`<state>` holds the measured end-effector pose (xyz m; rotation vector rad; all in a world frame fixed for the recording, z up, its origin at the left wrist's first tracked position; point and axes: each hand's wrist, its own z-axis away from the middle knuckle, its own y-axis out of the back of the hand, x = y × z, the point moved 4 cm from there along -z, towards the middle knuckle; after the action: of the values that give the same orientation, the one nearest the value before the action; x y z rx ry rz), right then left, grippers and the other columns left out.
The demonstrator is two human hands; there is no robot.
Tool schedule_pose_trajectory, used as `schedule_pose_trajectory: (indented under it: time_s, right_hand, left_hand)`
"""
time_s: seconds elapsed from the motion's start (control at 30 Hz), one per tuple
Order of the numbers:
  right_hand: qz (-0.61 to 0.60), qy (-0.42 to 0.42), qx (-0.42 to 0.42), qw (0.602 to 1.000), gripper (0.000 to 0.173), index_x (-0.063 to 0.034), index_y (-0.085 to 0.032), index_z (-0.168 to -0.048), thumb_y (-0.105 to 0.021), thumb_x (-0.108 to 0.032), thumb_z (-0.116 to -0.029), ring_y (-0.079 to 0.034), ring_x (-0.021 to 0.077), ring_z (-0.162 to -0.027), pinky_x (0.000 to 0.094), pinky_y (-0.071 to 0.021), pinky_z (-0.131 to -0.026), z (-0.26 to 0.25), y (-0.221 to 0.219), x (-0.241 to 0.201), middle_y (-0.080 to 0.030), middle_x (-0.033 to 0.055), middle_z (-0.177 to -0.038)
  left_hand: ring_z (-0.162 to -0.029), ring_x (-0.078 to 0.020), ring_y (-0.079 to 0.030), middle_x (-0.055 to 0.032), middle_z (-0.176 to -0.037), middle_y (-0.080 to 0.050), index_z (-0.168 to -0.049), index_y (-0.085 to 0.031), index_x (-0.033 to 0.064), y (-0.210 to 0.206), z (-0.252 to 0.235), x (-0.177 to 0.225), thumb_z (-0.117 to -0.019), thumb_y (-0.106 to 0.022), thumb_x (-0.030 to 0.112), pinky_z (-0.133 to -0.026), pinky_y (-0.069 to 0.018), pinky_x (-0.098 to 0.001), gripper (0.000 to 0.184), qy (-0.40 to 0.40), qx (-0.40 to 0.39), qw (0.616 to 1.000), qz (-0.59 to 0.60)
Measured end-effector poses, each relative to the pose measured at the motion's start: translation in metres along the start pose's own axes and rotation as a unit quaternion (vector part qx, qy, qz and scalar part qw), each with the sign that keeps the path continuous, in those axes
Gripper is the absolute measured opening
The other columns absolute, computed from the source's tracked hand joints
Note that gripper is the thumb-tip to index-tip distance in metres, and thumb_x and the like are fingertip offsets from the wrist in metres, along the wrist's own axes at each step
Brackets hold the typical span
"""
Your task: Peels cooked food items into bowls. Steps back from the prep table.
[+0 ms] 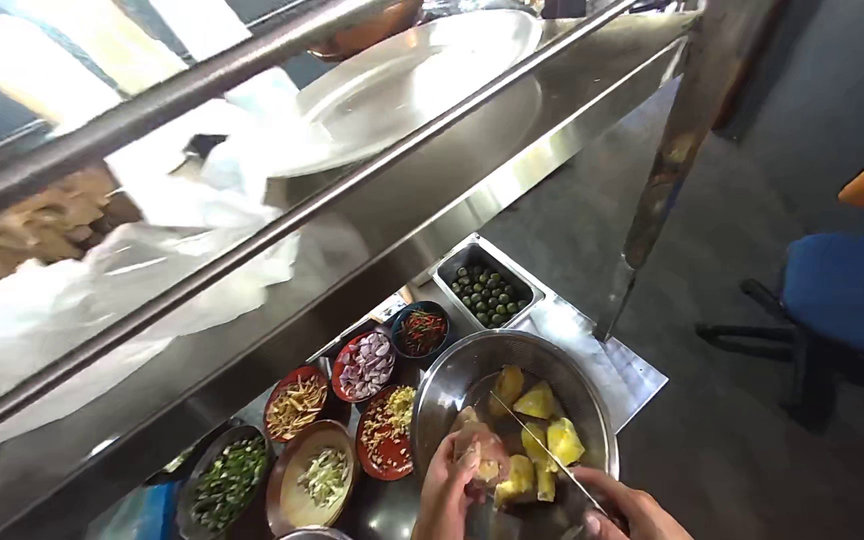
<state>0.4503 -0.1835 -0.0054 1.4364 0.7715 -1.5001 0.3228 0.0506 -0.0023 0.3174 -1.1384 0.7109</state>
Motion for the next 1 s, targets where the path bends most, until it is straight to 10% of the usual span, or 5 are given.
schedule_pose_trajectory:
  time_s: [0.13,0.3,0.53,0.67,1.0]
  right_hand:
    - [-0.237,-0.020,-0.100,0.966,0.048,-0.0122,-0.041,-0.154,-0.046,-0.030,-0.1091,-0.055,0.0041,-0.061,0.0237,-0.0474,-0.054,-0.039,-0.088,-0.042,-0.073,0.0044,-0.112]
    - [-0.367,-0.080,-0.179,0.909,0.034,-0.0193,-0.044,-0.141,-0.042,-0.032,-0.1101,-0.046,0.0044,-0.047,0.0225,-0.0433,-0.044,-0.071,-0.193,-0.071,-0.064,-0.0010,-0.080]
    - [-0.080,0.070,-0.329,0.938,0.058,-0.0127,-0.041,-0.155,-0.053,-0.041,-0.1062,-0.069,0.0139,-0.102,0.0387,-0.0591,-0.091,-0.093,-0.286,-0.101,-0.068,0.0087,-0.125]
    - [0.138,0.175,-0.304,0.926,0.072,-0.0083,-0.035,-0.158,-0.038,-0.057,-0.1062,-0.070,0.0273,-0.071,0.0534,-0.0593,-0.068,-0.083,-0.330,-0.108,-0.071,0.0130,-0.087]
    - [0.262,0.226,-0.280,0.896,0.070,-0.0092,-0.040,-0.157,-0.042,-0.056,-0.1056,-0.070,0.0323,-0.067,0.0550,-0.0579,-0.060,-0.053,-0.377,-0.140,-0.072,0.0136,-0.085]
  left_hand:
    - [-0.103,-0.0200,-0.069,-0.0115,-0.117,-0.067,-0.141,-0.041,-0.0023,0.033,0.062,0.009,-0.0980,-0.058,0.037,-0.092,-0.0588,-0.0423,0.060,-0.079,0.081,0.986,0.119]
    - [-0.120,-0.0194,-0.063,-0.0195,-0.136,-0.060,-0.145,-0.042,-0.0109,0.098,0.144,0.033,-0.0856,-0.071,0.063,-0.101,-0.0552,-0.0390,0.099,-0.178,0.148,0.961,-0.153]
    - [-0.106,-0.0352,-0.069,-0.0182,-0.123,-0.067,-0.149,-0.035,0.0076,0.178,0.211,-0.019,-0.1054,-0.027,0.061,-0.084,-0.0595,-0.0585,0.069,-0.030,0.228,0.929,0.289]
    - [-0.094,-0.0285,-0.072,-0.0108,-0.106,-0.073,-0.124,-0.058,0.0160,0.197,0.228,-0.040,-0.1015,-0.028,0.068,-0.077,-0.0603,-0.0502,0.065,-0.056,0.282,0.841,0.459]
    - [-0.109,-0.0164,-0.065,-0.0101,-0.120,-0.064,-0.141,-0.042,0.0017,0.207,0.258,-0.036,-0.1090,-0.033,0.047,-0.094,-0.0561,-0.0376,0.056,-0.244,0.437,0.787,0.361]
